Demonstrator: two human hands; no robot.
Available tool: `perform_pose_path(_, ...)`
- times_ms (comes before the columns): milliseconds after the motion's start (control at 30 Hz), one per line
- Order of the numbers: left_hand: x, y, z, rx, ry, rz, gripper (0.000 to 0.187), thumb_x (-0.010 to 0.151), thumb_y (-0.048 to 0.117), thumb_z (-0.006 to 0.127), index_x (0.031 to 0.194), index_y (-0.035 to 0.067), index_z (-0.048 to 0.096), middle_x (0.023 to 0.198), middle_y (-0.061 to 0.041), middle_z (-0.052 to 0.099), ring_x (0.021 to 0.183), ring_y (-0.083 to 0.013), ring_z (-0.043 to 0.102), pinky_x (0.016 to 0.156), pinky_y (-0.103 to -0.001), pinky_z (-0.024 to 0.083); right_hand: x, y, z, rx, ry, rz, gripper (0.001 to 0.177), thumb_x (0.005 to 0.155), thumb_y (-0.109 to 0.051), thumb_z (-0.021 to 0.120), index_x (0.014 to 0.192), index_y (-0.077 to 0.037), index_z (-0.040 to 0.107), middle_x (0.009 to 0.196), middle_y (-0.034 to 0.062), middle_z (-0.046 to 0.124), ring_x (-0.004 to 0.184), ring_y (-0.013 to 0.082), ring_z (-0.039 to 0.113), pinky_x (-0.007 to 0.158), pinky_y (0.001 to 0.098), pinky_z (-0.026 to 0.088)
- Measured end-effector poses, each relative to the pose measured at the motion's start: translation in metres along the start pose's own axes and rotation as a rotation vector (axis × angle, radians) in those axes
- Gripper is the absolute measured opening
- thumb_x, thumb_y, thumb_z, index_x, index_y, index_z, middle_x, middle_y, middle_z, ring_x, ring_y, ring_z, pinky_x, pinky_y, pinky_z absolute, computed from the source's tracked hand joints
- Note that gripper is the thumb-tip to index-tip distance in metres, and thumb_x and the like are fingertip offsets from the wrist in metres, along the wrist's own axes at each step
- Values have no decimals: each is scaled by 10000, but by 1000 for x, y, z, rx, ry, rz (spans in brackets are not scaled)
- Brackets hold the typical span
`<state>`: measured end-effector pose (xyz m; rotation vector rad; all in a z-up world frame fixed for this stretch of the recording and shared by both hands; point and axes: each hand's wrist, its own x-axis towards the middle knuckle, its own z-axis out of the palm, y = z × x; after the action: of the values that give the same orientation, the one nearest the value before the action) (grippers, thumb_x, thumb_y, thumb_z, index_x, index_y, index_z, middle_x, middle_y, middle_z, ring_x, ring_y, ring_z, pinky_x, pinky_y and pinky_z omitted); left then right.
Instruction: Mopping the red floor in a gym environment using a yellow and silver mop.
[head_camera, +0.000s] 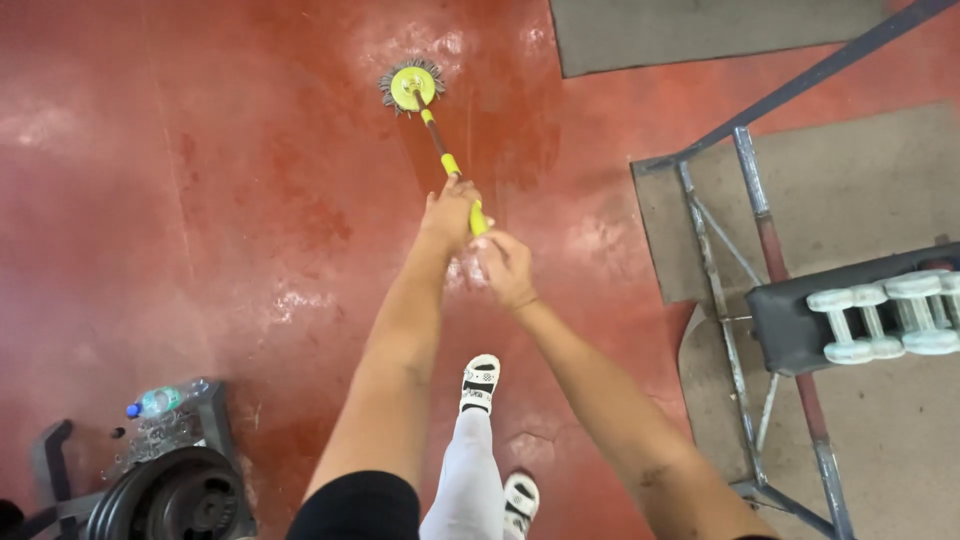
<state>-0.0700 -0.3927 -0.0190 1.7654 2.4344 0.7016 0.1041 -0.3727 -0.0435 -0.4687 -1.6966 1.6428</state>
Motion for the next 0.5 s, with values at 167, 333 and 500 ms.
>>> perform_pose_path(167, -30, -3, 92, 264, -222, -7, 510, 830, 382, 742, 1250, 116, 629, 1413, -139, 573, 1347, -337, 496, 1015, -669, 399, -84, -35, -20, -38, 87, -43, 259, 1059, -228, 543, 908, -50, 655, 709, -41, 548, 623, 44, 467, 552, 225, 368)
perform_pose_path(333, -175, 101, 92, 2, -400, -46, 521, 919, 562, 654, 1112, 82, 718, 1218, -219, 671, 1125, -400, 667, 954, -566, 539, -253, -61, -69, -16, 43, 132, 384, 1076, -290, 519, 766, -74, 585, 639, -51, 492, 550, 51, 428, 497, 242, 325)
perform_pose_path(500, -332, 230, 77, -10, -297, 161, 546, 796, 572, 717, 952, 48, 713, 1043, -172, 702, 1197, -402, 553, 877, -606, 491, -456, -84, -141, -121, -22, 370, 262, 969, -225, 595, 895, 14, 672, 690, 7, 551, 582, 101, 468, 543, 267, 405)
